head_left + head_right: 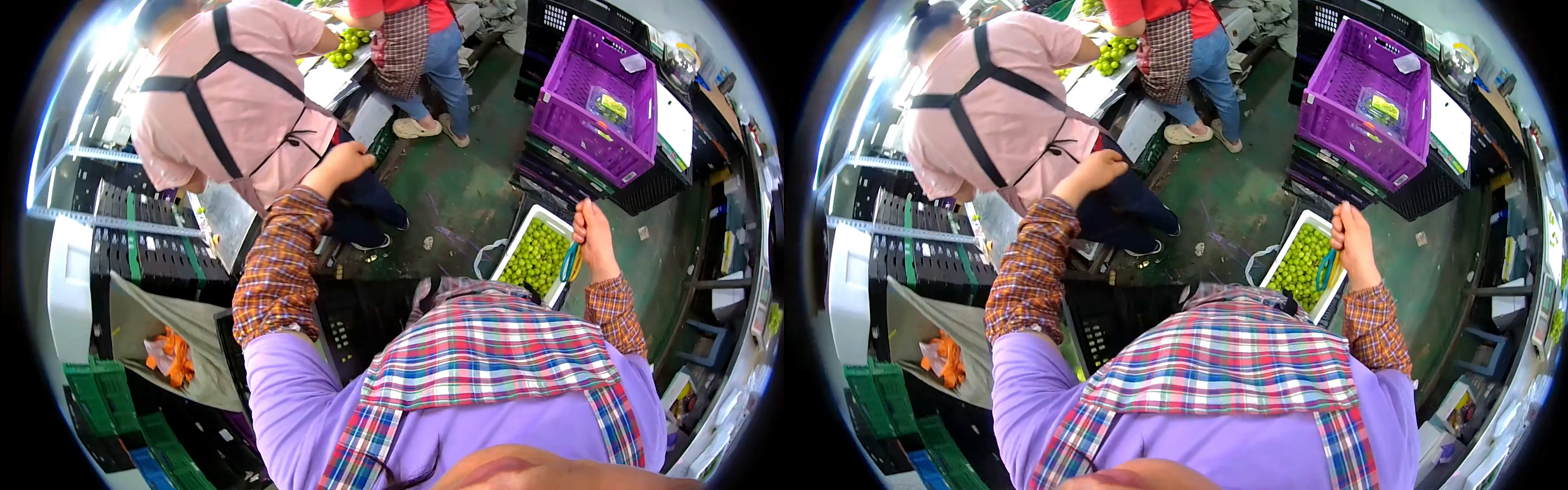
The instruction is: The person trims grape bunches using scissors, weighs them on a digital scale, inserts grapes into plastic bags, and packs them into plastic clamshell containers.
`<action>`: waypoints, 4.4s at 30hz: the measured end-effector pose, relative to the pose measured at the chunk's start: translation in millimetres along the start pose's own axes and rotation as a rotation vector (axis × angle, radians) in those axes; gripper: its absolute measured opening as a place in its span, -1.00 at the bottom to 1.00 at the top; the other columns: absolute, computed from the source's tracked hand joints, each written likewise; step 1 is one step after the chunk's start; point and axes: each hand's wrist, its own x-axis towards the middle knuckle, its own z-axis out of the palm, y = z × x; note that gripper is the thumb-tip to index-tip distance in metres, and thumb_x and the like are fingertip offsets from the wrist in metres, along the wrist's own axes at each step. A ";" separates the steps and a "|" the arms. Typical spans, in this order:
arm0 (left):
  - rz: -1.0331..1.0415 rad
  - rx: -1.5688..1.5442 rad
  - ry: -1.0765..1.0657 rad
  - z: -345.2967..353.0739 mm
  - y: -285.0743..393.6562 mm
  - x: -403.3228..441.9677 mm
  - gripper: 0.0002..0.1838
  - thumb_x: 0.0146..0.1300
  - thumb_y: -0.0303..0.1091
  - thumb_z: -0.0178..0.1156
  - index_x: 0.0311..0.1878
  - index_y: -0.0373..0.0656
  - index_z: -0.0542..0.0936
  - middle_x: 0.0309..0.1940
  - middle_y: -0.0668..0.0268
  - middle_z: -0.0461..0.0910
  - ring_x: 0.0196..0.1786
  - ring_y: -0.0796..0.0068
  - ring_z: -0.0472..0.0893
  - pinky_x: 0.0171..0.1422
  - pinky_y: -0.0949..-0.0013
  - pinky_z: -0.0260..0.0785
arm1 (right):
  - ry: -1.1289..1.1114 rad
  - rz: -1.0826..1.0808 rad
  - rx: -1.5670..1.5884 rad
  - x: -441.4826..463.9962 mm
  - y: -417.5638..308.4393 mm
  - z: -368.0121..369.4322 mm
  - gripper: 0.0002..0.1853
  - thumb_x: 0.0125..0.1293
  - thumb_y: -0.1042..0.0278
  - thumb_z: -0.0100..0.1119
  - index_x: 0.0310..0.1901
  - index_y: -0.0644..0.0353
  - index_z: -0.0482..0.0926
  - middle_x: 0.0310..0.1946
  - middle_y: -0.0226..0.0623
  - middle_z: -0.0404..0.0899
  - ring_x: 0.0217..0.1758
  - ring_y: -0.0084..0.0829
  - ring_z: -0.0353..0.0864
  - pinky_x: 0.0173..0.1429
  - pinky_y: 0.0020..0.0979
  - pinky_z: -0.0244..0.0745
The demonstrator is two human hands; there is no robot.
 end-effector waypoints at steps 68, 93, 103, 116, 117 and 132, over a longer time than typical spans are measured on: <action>-0.559 -1.618 0.501 1.6 -216.6 347.4 -0.81 0.26 -0.45 0.09 -0.08 -0.26 0.49 -0.33 0.39 0.54 -0.36 0.67 0.47 -0.30 0.62 0.28 | 0.430 0.175 -1.999 418.8 -90.8 82.2 -0.55 0.20 0.06 0.17 -0.23 0.43 0.54 -0.26 0.22 0.56 -0.14 0.16 0.53 -0.08 -0.04 0.41; 0.139 -0.583 0.545 -66.1 -319.5 696.0 -0.70 0.05 -0.31 0.30 -0.16 -0.25 0.57 -0.50 0.19 0.60 -0.42 0.45 0.57 -0.31 0.39 0.42 | 0.586 0.310 -1.920 410.5 -88.1 85.3 -0.63 0.21 0.12 0.16 -0.19 0.34 0.54 -0.27 0.10 0.59 -0.15 0.07 0.56 -0.09 -0.08 0.44; 0.121 0.060 0.041 -66.6 -230.3 758.2 -0.23 -0.21 -0.11 0.44 0.14 -0.13 0.40 0.00 -0.11 0.47 0.04 -0.07 0.52 0.07 0.12 0.42 | 0.569 0.330 -1.970 410.3 -90.4 92.7 -0.60 0.22 0.10 0.15 -0.18 0.36 0.53 -0.26 0.11 0.58 -0.13 0.09 0.56 -0.06 -0.07 0.44; 0.053 -0.006 0.060 -44.1 -224.8 781.4 -0.41 -0.08 -0.28 0.29 0.10 -0.11 0.42 -0.07 -0.12 0.51 0.03 -0.07 0.53 0.06 0.04 0.42 | 0.644 0.293 -1.945 407.0 -86.9 103.1 -0.64 0.24 0.13 0.12 -0.23 0.36 0.52 -0.30 0.12 0.58 -0.18 0.10 0.56 -0.11 -0.06 0.44; 0.049 -0.039 0.094 -44.0 -227.4 781.4 -0.42 -0.07 -0.28 0.28 0.10 -0.10 0.42 -0.07 -0.12 0.51 0.03 -0.07 0.53 0.06 0.03 0.42 | 0.652 0.306 -1.953 407.4 -88.1 104.9 -0.64 0.24 0.13 0.12 -0.23 0.36 0.52 -0.31 0.12 0.58 -0.18 0.10 0.56 -0.11 -0.05 0.44; 0.092 -1.102 0.645 -72.3 -283.3 769.7 -0.55 0.05 -0.18 0.16 0.04 -0.06 0.45 -0.06 -0.11 0.50 0.01 -0.06 0.53 0.02 -0.01 0.40 | 0.641 0.086 -1.934 405.5 -73.4 81.1 -0.67 0.26 0.17 0.04 -0.17 0.33 0.51 -0.32 0.15 0.57 -0.24 0.14 0.55 -0.17 0.01 0.45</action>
